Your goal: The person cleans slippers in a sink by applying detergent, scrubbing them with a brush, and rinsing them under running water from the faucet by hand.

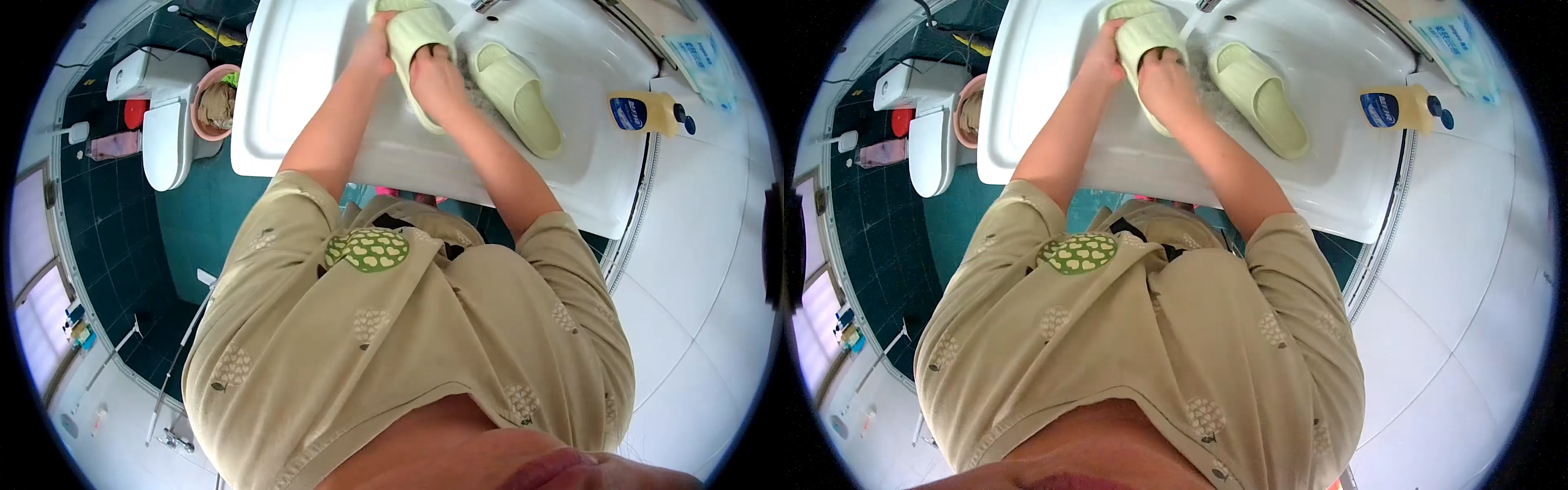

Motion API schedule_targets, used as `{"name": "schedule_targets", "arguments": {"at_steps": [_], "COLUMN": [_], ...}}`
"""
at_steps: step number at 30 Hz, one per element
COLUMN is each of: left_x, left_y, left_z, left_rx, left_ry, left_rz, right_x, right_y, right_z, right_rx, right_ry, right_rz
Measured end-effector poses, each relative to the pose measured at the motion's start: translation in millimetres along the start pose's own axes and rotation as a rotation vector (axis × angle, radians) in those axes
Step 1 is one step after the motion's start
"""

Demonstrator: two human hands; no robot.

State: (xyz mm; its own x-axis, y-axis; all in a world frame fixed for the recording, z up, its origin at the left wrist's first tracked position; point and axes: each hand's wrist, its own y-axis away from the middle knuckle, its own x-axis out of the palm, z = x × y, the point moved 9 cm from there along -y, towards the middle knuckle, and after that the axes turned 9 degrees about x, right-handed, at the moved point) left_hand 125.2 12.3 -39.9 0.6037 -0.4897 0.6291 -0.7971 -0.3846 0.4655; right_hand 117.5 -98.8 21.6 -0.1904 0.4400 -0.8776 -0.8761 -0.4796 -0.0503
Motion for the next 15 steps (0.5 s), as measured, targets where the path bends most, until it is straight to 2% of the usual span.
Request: {"name": "schedule_targets", "arguments": {"at_steps": [2,4,7,8,10,11,12,14,15], "left_x": [-3.6,-7.3,-5.0,-1.3,15.9,22.0,20.8,25.6,19.6], "left_y": [8.7,7.8,13.3,13.2,17.5,19.0,18.5,18.4,24.6], "left_z": [-10.2,-33.2,-24.0,-17.1,7.2,16.5,12.0,-10.4,-13.6], "left_rx": [0.000,0.158,0.125,0.093,0.040,-0.010,-0.005,0.090,0.126], "left_ry": [0.018,0.067,0.072,0.101,0.089,0.073,0.067,0.110,0.114], "left_rz": [-0.058,-0.044,-0.068,-0.073,-0.016,0.031,0.030,0.068,0.011], "right_x": [4.6,-1.9,-24.6,-24.2,-28.7,-25.9,-10.0,-1.2,-14.7], "right_y": [15.0,50.4,58.2,47.4,9.6,-7.1,-23.9,-22.7,-6.0], "right_z": [-7.3,-24.1,-30.5,-26.7,-5.4,-1.3,0.1,-1.0,-0.7], "right_rx": [-0.020,-0.082,-0.046,-0.042,-0.128,-0.130,-0.096,-0.058,-0.104], "right_ry": [-0.018,-0.149,-0.017,-0.013,-0.026,-0.030,0.046,0.116,0.060], "right_rz": [0.010,0.142,0.200,0.189,-0.050,-0.054,0.082,0.211,0.114]}}
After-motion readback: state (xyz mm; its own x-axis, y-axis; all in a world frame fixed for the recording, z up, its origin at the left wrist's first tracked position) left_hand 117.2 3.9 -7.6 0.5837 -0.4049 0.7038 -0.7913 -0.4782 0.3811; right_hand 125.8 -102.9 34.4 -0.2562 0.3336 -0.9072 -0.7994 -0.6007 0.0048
